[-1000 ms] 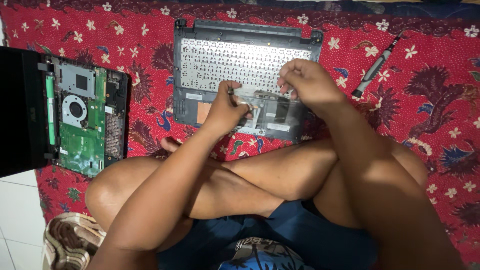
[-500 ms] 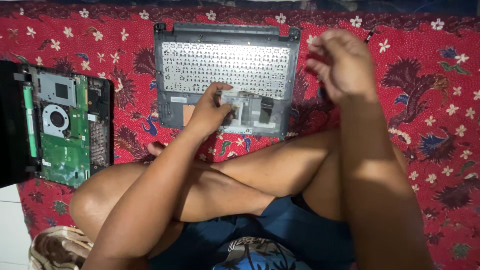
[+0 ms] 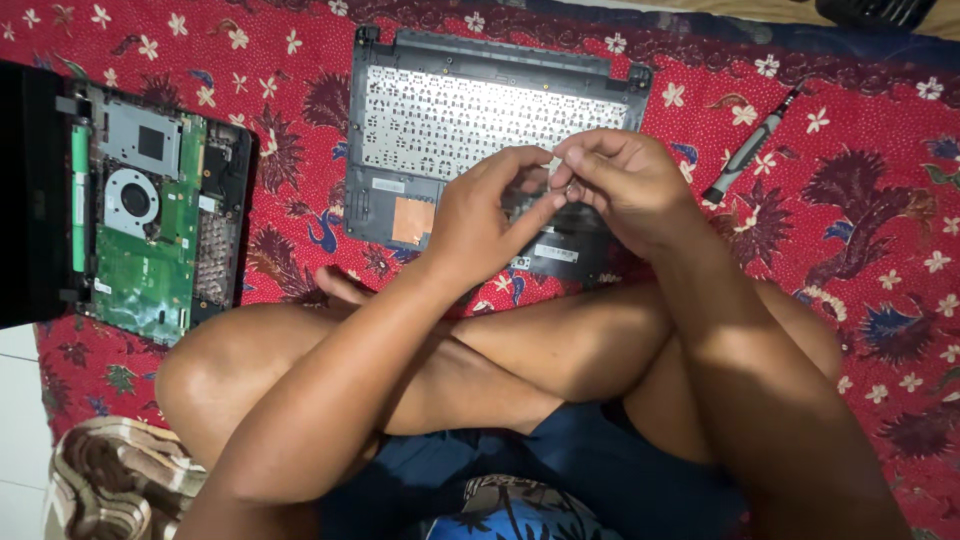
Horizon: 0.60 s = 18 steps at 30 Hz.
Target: The person sits on the floor and disassembles a laptop. They remove the back cover to expose the internal components, then flip the device to remove the keyboard assembly. The person proceeds to peel off multiple adhesive strips and protective films from the underside of the keyboard and the laptop chassis.
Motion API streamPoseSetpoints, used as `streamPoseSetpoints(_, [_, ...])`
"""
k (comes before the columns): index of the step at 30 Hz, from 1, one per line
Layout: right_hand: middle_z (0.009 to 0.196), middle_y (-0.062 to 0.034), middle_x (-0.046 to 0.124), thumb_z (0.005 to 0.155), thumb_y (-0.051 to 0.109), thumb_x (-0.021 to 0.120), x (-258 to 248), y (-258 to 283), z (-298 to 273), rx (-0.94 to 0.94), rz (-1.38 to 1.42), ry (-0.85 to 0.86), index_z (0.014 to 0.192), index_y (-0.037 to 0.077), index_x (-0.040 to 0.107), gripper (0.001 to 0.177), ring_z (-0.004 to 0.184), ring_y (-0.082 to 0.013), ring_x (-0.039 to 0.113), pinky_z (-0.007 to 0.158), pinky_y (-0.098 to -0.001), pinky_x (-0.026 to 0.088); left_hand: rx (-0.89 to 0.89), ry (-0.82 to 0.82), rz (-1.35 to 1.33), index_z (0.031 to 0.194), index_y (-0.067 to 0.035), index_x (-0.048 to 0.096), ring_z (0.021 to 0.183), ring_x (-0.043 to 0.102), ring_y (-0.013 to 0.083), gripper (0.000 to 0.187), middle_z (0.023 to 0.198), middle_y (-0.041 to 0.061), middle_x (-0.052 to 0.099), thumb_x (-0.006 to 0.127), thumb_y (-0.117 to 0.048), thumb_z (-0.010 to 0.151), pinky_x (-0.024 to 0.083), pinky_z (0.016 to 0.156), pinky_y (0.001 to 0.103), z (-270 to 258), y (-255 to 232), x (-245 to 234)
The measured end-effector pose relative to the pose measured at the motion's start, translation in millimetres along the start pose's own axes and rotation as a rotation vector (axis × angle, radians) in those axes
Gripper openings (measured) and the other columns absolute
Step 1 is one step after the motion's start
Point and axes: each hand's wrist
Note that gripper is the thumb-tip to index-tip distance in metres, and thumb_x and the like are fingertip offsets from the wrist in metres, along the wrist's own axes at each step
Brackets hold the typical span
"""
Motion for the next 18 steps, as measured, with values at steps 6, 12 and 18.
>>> streamPoseSetpoints(6, [0.092,-0.0090,0.071,0.107,0.009,0.063,0.8,-3.7,-0.4,0.014,-0.046,-0.001,0.118,-0.006,0.069,0.020,0.085,-0.0145,0.068,0.079,-0.0257,0.055,-0.189,-0.025,-0.321,0.124,-0.005,0.062,0.087,0.075,0.0143,0.043,0.095,0.008,0.076,0.082,-0.018,0.089,0.058,0.073,0.027,-0.6,9.6,8.3])
streamPoseSetpoints(12, [0.101,-0.0104,0.075,0.102,0.009,0.065,3.6,-4.1,-0.9,0.045,-0.193,-0.001,0.114,-0.007,0.071,0.020,0.088,-0.0121,0.069,0.082,-0.0240,0.055,-0.025,-0.124,-0.134,0.115,-0.003,0.074,0.093,0.076,0.0150,0.025,0.104,0.009,0.076,0.079,-0.009,0.091,0.060,0.076,0.026,0.9,10.3,-1.3])
streamPoseSetpoints(18, [0.097,-0.0095,0.074,0.103,0.015,0.064,1.4,3.1,-3.7,0.192,-0.153,0.053,0.116,-0.006,0.072,0.027,0.088,-0.0136,0.069,0.085,-0.0265,0.056,0.067,-0.039,-0.120,0.101,-0.007,0.077,0.093,0.076,0.0164,0.008,0.105,0.007,0.077,0.076,-0.010,0.094,0.059,0.068,0.027,4.5,7.2,-9.5])
Point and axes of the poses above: each hand's wrist, its own z-axis towards the middle knuckle, its own x-axis out of the palm, y = z × x
